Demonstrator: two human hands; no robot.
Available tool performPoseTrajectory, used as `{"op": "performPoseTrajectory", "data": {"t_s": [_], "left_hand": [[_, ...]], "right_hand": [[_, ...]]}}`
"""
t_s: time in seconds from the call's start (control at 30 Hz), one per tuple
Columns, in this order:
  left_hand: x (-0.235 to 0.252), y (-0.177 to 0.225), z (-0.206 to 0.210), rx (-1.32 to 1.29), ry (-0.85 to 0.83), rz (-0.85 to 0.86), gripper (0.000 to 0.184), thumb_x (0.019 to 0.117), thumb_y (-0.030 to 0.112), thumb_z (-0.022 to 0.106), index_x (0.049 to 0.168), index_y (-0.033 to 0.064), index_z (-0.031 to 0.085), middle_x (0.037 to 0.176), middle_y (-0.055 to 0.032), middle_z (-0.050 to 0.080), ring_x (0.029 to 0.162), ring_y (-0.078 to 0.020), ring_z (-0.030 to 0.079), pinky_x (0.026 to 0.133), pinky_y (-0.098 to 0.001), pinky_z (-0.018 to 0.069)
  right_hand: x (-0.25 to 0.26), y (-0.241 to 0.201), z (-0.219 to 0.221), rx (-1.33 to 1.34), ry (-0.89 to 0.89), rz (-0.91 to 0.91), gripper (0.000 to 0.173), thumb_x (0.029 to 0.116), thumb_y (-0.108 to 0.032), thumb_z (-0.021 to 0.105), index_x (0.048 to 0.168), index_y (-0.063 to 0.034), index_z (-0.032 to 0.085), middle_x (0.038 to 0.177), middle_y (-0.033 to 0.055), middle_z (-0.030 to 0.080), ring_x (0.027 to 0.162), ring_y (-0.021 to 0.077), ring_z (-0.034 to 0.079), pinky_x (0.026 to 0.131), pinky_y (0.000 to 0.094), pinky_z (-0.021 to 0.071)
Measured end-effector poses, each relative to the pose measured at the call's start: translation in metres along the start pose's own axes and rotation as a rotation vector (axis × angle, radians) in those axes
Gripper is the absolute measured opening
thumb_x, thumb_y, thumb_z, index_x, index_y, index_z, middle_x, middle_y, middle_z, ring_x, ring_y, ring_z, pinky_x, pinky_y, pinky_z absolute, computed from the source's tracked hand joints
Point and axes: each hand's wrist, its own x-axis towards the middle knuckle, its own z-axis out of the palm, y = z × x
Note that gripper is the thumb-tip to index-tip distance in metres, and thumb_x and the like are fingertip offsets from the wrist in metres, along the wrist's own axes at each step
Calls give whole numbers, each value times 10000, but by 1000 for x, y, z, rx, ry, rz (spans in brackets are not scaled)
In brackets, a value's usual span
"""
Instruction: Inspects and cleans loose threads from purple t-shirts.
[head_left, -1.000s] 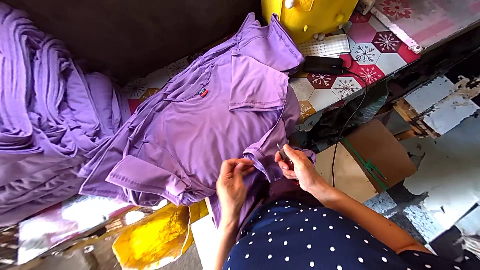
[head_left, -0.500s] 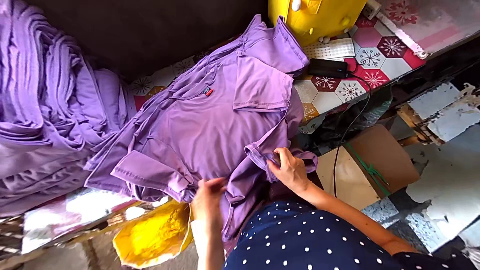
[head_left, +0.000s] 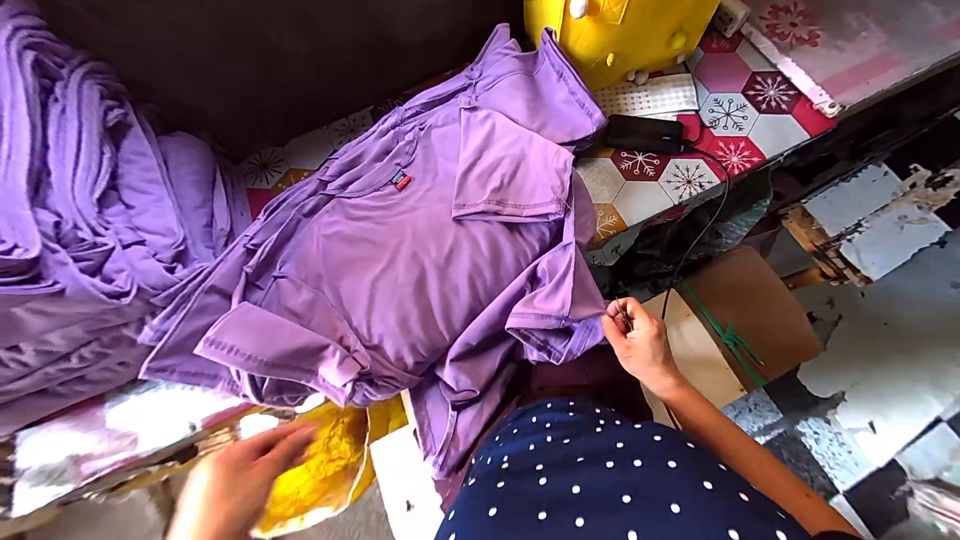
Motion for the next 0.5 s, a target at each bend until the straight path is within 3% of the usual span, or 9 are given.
{"op": "performPoseTrajectory", "data": {"t_s": [0.07, 0.1, 0.2, 0.23, 0.3, 0.33, 0.4, 0.43, 0.5], "left_hand": [[6, -92, -49, 120, 112, -293, 248, 996, 122, 610, 1100, -97, 660, 890, -122, 678, 717, -89, 626, 748, -332, 557], [10, -132, -61, 148, 175, -397, 249, 993, 108, 596, 1126, -90, 667, 923, -152, 684, 738, -123, 623, 759, -358, 546], [22, -200, -61, 126, 239, -557, 433, 1014, 63, 581, 1440, -2, 539, 1285, -320, 616, 1090, -411, 651, 976, -571, 491], [22, -201, -52, 160, 257, -589, 539, 987, 42, 628, 1507, 53, 487, 1324, -347, 588, 1146, -492, 628, 983, -649, 472], [24, -185, -32, 294, 351, -650, 445, 923, 98, 688, 1360, 41, 627, 1267, -300, 647, 1155, -467, 642, 982, -656, 471], [25, -169, -22, 364, 348, -670, 434, 890, 128, 735, 1307, 27, 667, 1327, -317, 609, 1246, -500, 575, 1023, -695, 416], [26, -143, 0, 425, 231, -689, 614, 830, 157, 829, 1377, -14, 607, 1516, -388, 378, 1390, -590, 368, 1079, -763, 296], [24, -122, 14, 462, 172, -690, 661, 805, 198, 854, 1340, -84, 587, 1491, -422, 373, 1377, -608, 365, 1067, -771, 304], [5, -52, 40, 476, 76, -511, 505, 867, 281, 816, 1133, -125, 675, 1214, -407, 612, 1211, -577, 561, 1004, -733, 408]], "right_hand": [[6, -2, 3, 6, -2, -29, 155, 914, -94, 617, 929, 52, 666, 675, 61, 584, 585, 54, 507, 564, 188, 430], [9, -2, 5, 6, -9, -44, 158, 914, -100, 619, 923, 50, 669, 681, 64, 592, 592, 52, 515, 572, 187, 435], [16, -5, 11, -20, -43, -84, 157, 915, -107, 617, 917, 42, 668, 683, 71, 593, 597, 61, 516, 581, 195, 436], [17, -6, 13, -33, -56, -89, 160, 915, -107, 616, 920, 43, 669, 679, 73, 590, 595, 69, 516, 581, 204, 435], [19, -6, 14, -48, -71, -97, 160, 918, -110, 609, 921, 40, 666, 680, 72, 585, 599, 71, 513, 584, 203, 431], [19, -7, 13, -49, -75, -96, 159, 917, -107, 609, 922, 41, 666, 691, 78, 592, 607, 72, 519, 587, 204, 434], [18, -11, 10, -29, -80, -94, 153, 914, -101, 617, 922, 43, 670, 738, 90, 616, 640, 62, 535, 606, 187, 443], [19, -13, 9, -14, -81, -95, 150, 913, -102, 621, 919, 39, 671, 766, 91, 623, 662, 51, 541, 620, 170, 447], [18, -16, 6, 9, -71, -93, 151, 912, -106, 630, 913, 38, 676, 808, 91, 627, 684, 38, 534, 622, 154, 434]]}}
